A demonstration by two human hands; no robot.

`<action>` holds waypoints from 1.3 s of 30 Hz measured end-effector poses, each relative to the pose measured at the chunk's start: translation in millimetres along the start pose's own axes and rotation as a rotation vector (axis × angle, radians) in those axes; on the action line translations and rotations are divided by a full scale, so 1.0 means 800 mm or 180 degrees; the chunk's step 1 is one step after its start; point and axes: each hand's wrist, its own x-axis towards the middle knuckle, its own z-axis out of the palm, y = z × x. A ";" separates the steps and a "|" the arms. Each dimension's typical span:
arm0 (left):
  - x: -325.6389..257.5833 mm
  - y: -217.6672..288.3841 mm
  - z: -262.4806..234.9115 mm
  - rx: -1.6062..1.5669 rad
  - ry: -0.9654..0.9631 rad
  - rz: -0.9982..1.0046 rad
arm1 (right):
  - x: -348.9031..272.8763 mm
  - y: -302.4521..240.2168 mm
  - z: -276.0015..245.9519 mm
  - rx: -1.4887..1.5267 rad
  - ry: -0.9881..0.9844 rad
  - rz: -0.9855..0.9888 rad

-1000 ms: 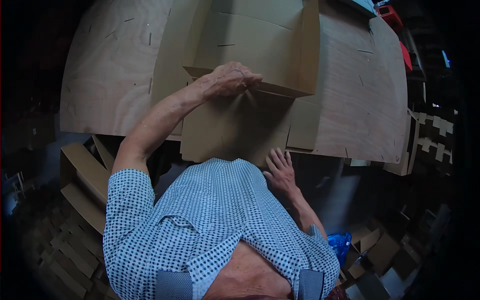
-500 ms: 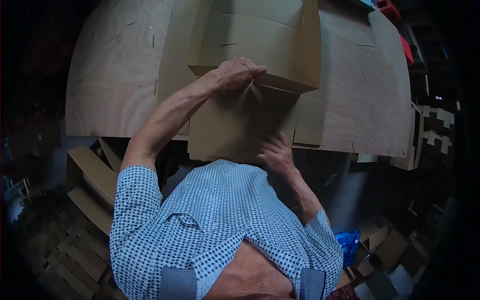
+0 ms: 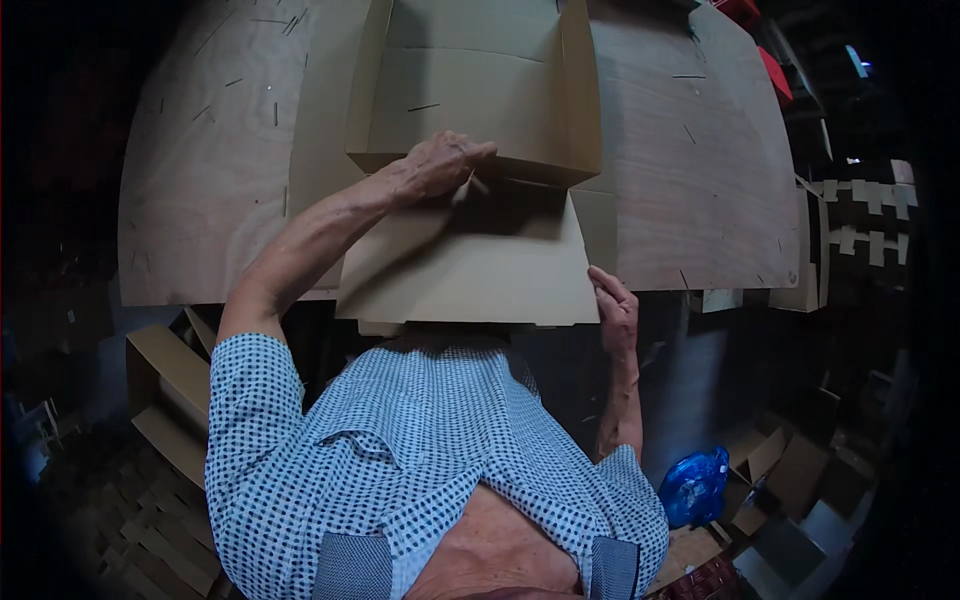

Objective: Assembling cardboard boxes from flat sheets on a workbench.

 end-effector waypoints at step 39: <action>-0.173 0.072 -0.009 0.1505 0.1767 -0.0247 | 0.169 -0.075 0.069 -0.3725 0.0751 -0.2863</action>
